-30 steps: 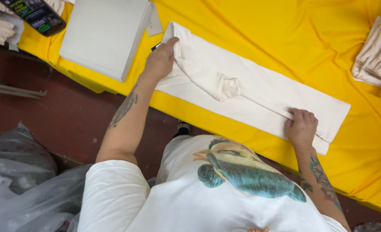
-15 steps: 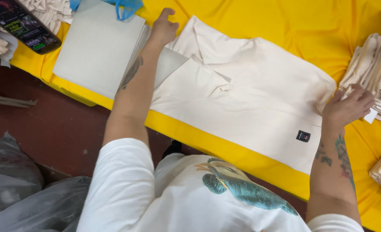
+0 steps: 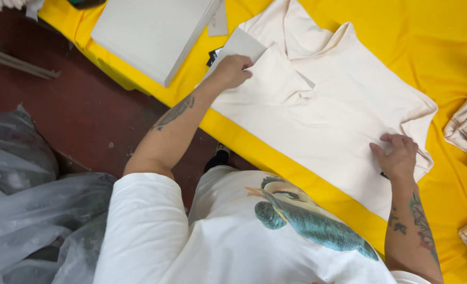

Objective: Folding t-shirts using cardboard inserts for uniformity and placing them into packaging bags.

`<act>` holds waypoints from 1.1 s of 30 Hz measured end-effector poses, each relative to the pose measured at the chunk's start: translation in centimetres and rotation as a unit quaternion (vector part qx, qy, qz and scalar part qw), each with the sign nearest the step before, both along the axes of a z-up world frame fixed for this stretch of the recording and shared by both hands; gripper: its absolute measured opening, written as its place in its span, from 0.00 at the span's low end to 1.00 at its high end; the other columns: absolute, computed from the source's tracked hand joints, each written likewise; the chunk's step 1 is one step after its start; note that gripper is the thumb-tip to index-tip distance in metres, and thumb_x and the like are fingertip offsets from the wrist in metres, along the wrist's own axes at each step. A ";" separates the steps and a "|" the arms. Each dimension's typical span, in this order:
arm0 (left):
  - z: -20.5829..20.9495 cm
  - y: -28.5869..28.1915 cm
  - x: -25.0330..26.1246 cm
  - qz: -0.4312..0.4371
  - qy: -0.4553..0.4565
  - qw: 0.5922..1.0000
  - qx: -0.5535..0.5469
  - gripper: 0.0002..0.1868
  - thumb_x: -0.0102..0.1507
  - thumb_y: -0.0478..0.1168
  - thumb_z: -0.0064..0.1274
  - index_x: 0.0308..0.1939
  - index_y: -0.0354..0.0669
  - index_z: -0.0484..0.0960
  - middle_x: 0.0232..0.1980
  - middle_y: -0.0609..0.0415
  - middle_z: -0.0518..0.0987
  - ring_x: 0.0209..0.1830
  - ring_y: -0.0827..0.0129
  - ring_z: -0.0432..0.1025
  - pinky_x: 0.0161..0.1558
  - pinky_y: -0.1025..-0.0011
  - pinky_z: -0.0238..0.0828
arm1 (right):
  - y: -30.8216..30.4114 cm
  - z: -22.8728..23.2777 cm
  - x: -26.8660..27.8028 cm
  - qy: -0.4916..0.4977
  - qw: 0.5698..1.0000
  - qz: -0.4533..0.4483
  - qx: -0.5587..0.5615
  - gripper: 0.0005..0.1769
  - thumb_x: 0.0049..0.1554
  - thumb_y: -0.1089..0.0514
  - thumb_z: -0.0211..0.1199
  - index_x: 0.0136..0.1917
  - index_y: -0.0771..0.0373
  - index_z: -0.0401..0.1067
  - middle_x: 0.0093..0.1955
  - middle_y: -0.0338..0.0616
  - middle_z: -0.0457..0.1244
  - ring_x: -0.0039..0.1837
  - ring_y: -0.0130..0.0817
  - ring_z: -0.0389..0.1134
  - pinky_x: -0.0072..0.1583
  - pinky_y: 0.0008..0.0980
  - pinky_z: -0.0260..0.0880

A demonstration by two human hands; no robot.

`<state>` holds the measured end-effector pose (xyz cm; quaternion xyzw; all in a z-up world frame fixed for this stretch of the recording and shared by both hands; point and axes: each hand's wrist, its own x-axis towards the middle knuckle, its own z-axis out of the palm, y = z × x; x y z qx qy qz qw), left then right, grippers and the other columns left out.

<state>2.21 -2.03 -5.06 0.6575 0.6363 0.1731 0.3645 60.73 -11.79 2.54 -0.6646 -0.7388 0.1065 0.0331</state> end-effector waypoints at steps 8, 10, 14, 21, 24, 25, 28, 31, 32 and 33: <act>18.2 -15.5 -6.2 -0.156 -0.050 0.944 -0.286 0.07 0.66 0.45 0.56 0.45 0.49 0.80 0.45 0.62 0.79 0.44 0.73 0.70 0.49 0.74 0.64 | -6.3 0.9 2.9 -0.040 0.980 0.159 0.117 0.09 0.71 0.59 0.60 0.55 0.69 0.69 0.47 0.54 0.65 0.53 0.62 0.65 0.59 0.57 0.64; 17.3 -18.1 -6.8 -0.173 -0.038 0.939 -0.295 0.04 0.65 0.44 0.58 0.38 0.50 0.83 0.40 0.65 0.79 0.40 0.75 0.69 0.46 0.77 0.62 | -9.8 2.0 2.3 -0.045 0.968 0.190 0.160 0.09 0.72 0.60 0.59 0.53 0.70 0.68 0.46 0.57 0.63 0.52 0.63 0.62 0.59 0.58 0.62; 14.8 -21.2 -7.3 -0.194 0.075 0.935 -0.287 0.03 0.68 0.40 0.48 0.44 0.52 0.76 0.46 0.55 0.79 0.45 0.61 0.71 0.49 0.66 0.60 | -18.4 2.2 1.1 -0.129 0.970 0.200 0.048 0.11 0.64 0.49 0.60 0.50 0.58 0.71 0.39 0.55 0.64 0.46 0.59 0.66 0.61 0.58 0.66; 11.6 -19.7 -8.7 0.038 0.149 0.976 -0.155 0.11 0.70 0.35 0.34 0.39 0.40 0.74 0.38 0.42 0.80 0.38 0.44 0.73 0.39 0.48 0.68 | -20.6 7.7 -10.3 0.017 0.977 0.087 -0.195 0.29 0.54 0.34 0.61 0.61 0.52 0.77 0.43 0.47 0.72 0.42 0.41 0.75 0.50 0.41 0.78; 7.2 -17.1 -10.3 0.194 0.014 0.977 -0.084 0.16 0.71 0.42 0.50 0.63 0.45 0.77 0.49 0.45 0.80 0.47 0.56 0.78 0.44 0.62 0.79 | -15.2 7.8 -16.2 0.137 0.975 -0.053 -0.168 0.21 0.65 0.45 0.61 0.62 0.61 0.76 0.52 0.60 0.71 0.58 0.54 0.73 0.61 0.51 0.72; 5.9 -16.5 -10.3 0.190 0.012 0.978 -0.082 0.16 0.71 0.42 0.50 0.63 0.45 0.77 0.49 0.45 0.80 0.47 0.56 0.78 0.44 0.62 0.79 | -13.6 7.9 -18.8 0.136 0.975 -0.056 -0.165 0.21 0.65 0.45 0.61 0.62 0.61 0.76 0.52 0.60 0.71 0.58 0.54 0.73 0.61 0.51 0.72; 3.5 -15.3 -10.4 0.208 -0.006 0.976 -0.059 0.15 0.70 0.48 0.54 0.56 0.47 0.81 0.46 0.51 0.82 0.46 0.58 0.79 0.43 0.62 0.80 | -9.2 6.8 -25.3 0.434 0.851 -0.177 -0.237 0.25 0.69 0.52 0.53 0.74 0.70 0.63 0.65 0.68 0.64 0.66 0.54 0.68 0.66 0.48 0.69; 3.6 -15.0 -9.7 0.239 -0.031 0.970 -0.046 0.12 0.64 0.44 0.60 0.48 0.45 0.84 0.40 0.47 0.83 0.48 0.48 0.78 0.49 0.54 0.76 | -6.7 4.1 -28.2 0.489 0.786 -0.230 -0.300 0.25 0.70 0.57 0.49 0.76 0.72 0.58 0.64 0.61 0.65 0.65 0.48 0.70 0.64 0.45 0.73; 3.8 -15.1 -9.5 0.255 -0.042 0.965 -0.049 0.10 0.64 0.44 0.61 0.46 0.46 0.84 0.39 0.49 0.82 0.46 0.51 0.78 0.48 0.56 0.76 | -6.3 3.7 -28.8 0.480 0.788 -0.229 -0.310 0.25 0.69 0.56 0.51 0.74 0.72 0.60 0.60 0.58 0.67 0.61 0.44 0.72 0.61 0.40 0.75; 3.9 -15.3 -9.3 0.271 -0.053 0.960 -0.052 0.09 0.63 0.44 0.61 0.44 0.46 0.85 0.37 0.52 0.82 0.44 0.54 0.78 0.47 0.58 0.76 | -5.8 3.3 -29.4 0.471 0.790 -0.227 -0.320 0.24 0.69 0.55 0.53 0.73 0.72 0.62 0.56 0.55 0.69 0.57 0.39 0.74 0.58 0.36 0.78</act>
